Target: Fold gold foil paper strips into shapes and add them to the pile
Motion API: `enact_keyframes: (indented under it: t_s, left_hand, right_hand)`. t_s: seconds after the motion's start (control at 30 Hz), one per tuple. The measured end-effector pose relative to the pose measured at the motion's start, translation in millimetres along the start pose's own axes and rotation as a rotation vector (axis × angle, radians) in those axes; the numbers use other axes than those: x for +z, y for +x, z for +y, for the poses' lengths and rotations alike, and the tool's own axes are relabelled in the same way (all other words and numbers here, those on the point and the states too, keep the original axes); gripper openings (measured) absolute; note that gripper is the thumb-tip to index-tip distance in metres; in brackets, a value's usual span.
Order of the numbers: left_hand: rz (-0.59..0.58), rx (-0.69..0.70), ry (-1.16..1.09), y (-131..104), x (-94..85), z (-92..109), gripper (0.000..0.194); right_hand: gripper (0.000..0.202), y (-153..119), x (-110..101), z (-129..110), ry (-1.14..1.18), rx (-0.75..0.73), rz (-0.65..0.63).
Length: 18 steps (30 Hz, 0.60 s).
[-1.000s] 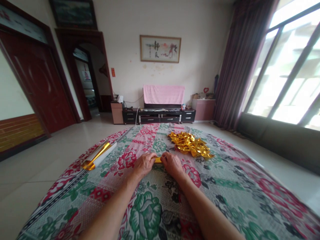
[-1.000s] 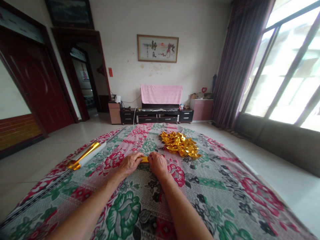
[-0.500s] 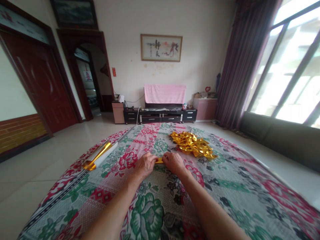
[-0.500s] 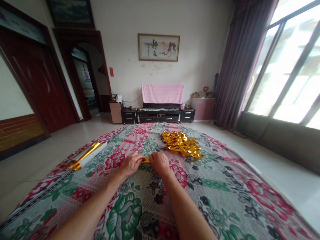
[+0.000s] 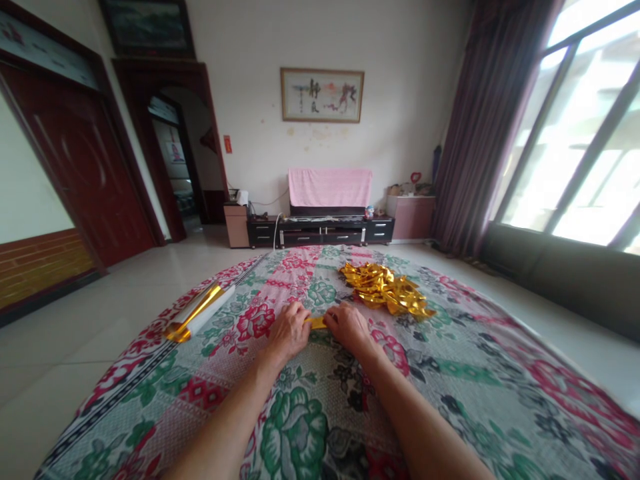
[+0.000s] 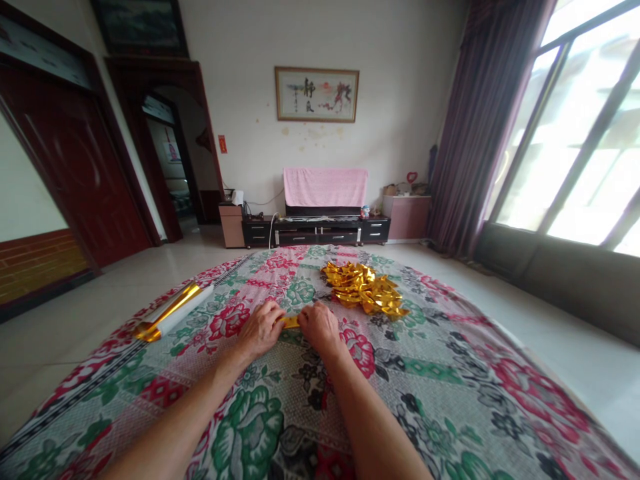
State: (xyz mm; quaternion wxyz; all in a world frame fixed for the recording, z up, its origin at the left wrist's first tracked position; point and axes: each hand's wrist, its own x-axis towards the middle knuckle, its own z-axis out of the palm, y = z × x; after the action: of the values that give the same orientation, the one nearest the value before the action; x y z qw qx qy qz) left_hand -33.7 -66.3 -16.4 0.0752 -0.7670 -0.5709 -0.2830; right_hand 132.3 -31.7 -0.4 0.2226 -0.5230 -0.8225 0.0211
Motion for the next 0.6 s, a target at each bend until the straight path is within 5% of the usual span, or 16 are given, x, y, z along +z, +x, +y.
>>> enact_keyframes:
  t_s: [0.6]
  left_hand:
    - [0.088,-0.081,0.008,4.1,17.8,-12.2,0.005]
  right_hand:
    - [0.024,-1.2,1.2,5.5,0.042,-0.067,0.054]
